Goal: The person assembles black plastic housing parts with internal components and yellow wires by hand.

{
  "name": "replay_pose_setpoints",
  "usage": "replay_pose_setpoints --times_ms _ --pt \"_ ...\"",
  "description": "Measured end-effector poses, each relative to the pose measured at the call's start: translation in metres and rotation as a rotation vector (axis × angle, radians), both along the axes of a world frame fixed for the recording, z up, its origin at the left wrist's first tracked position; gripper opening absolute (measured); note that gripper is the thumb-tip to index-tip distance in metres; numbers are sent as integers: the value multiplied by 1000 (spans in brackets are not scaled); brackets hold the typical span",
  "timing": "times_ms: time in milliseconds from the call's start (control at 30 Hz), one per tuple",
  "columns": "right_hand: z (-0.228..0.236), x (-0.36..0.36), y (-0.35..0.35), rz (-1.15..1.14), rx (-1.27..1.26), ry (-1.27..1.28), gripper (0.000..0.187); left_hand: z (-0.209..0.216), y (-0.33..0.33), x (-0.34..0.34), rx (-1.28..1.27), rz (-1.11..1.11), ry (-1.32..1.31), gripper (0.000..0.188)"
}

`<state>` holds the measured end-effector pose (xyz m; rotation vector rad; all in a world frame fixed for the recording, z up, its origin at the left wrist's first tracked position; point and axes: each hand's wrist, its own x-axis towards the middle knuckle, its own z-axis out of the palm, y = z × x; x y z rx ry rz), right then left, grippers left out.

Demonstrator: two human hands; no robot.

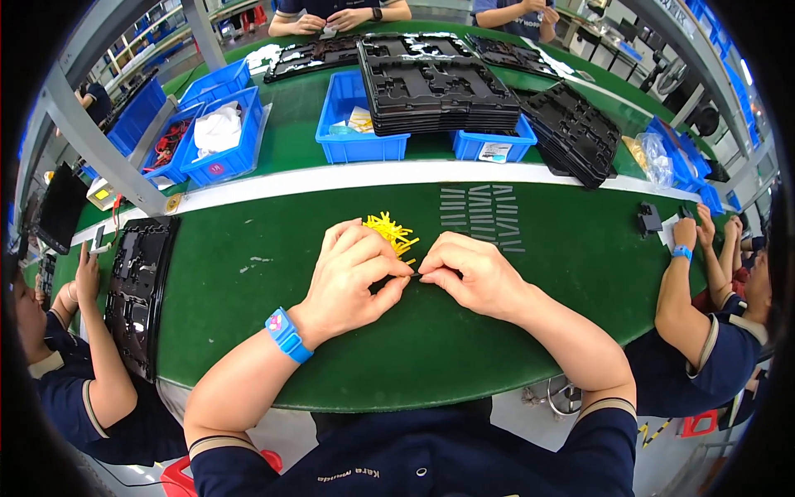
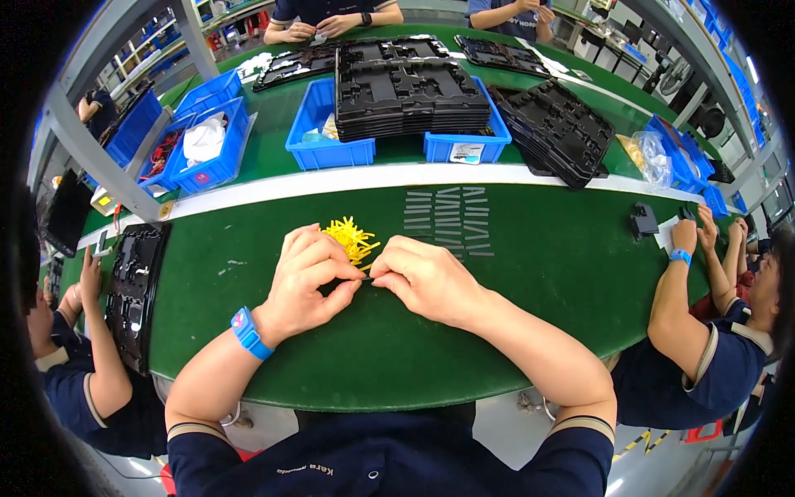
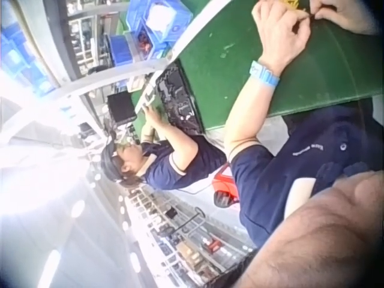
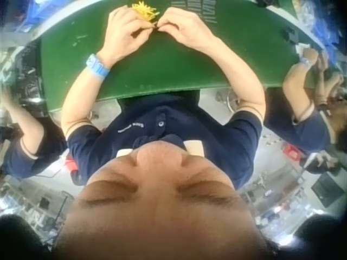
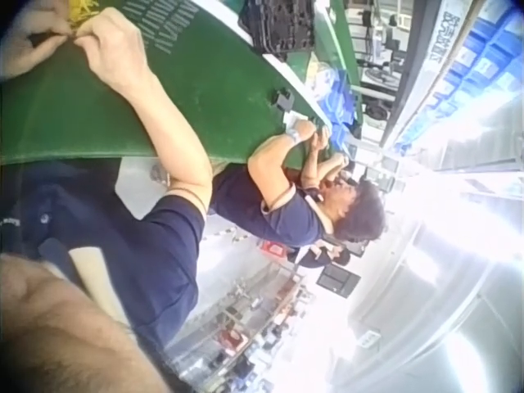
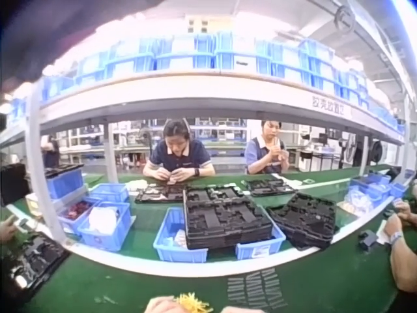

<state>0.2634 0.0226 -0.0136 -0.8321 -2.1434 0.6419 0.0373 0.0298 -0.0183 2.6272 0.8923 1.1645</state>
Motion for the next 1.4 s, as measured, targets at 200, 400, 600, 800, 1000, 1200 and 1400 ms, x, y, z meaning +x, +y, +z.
replay_pose_setpoints --times_ms 200,400,600,800,1000,1200,1400 --pt "-1 -2 -3 14 7 122 10 1 -3 2 -2 -9 -43 14" --pt "-2 -3 -3 42 -186 165 11 0 0 1 28 18 -63 15" --pt "-1 -6 -8 49 -330 112 24 0 -1 2 113 56 -35 14" --pt "-3 -3 -5 122 -186 183 11 1 -1 3 98 71 -26 15" --pt "-2 14 6 9 -255 362 11 -1 12 -8 62 279 -2 10" --pt "3 19 3 5 -279 355 8 -2 10 -15 -36 379 106 14" --pt "5 18 1 14 -249 339 7 -12 10 -9 -165 301 118 57"
